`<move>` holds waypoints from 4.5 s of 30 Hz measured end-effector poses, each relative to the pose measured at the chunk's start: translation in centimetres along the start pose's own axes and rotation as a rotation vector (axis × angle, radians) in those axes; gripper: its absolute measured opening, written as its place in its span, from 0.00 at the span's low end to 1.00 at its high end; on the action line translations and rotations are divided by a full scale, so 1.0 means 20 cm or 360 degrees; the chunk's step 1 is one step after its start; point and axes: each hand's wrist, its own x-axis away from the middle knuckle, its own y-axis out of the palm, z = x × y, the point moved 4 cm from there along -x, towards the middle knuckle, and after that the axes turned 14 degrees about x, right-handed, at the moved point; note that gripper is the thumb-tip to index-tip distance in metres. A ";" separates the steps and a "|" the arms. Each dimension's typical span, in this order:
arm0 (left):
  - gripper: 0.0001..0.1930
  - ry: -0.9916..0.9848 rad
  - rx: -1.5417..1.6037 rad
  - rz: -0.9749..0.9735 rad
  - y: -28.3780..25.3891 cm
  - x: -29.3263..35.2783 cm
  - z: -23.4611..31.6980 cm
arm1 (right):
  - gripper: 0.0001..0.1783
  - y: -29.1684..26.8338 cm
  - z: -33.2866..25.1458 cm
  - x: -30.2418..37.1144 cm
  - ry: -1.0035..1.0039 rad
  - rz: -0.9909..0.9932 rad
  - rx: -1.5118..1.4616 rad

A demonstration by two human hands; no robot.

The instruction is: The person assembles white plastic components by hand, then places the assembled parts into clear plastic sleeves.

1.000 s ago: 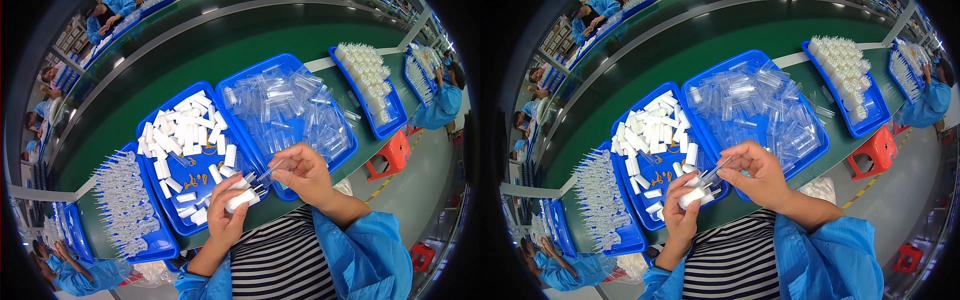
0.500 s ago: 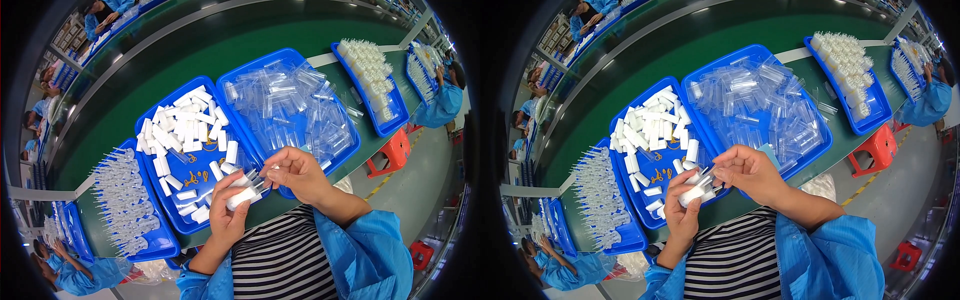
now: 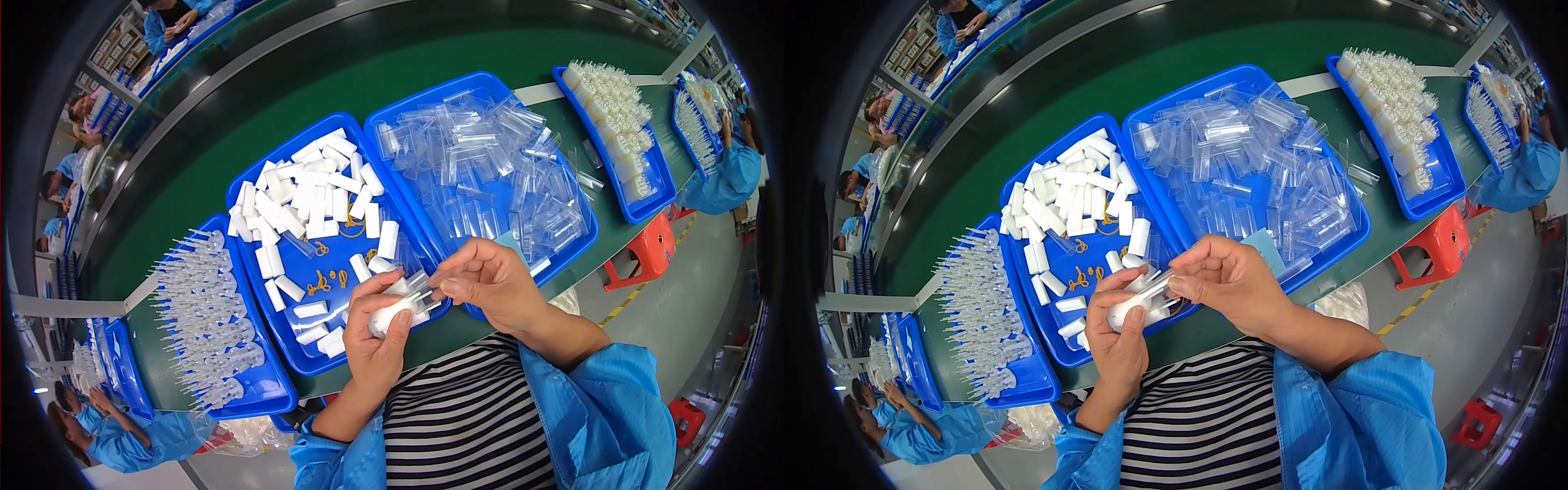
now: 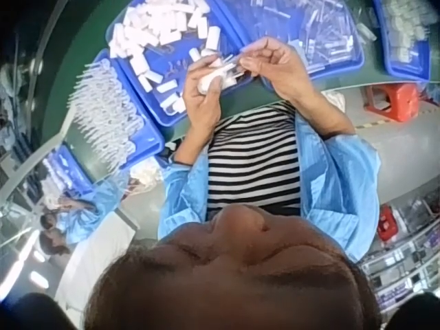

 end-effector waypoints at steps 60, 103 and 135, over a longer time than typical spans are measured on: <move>0.12 0.0302 -0.0350 -0.0206 0.02 0.02 0.04 | 0.09 -0.06 -0.19 0.05 -0.0613 0.0460 0.1078; 0.09 0.0093 -0.0300 -0.0077 0.02 0.03 0.03 | 0.13 0.00 -0.05 0.01 -0.0181 0.0142 0.0620; 0.06 0.0304 -0.0376 -0.0012 -0.01 0.04 0.03 | 0.10 0.06 -0.09 0.00 -0.0420 0.0142 0.0674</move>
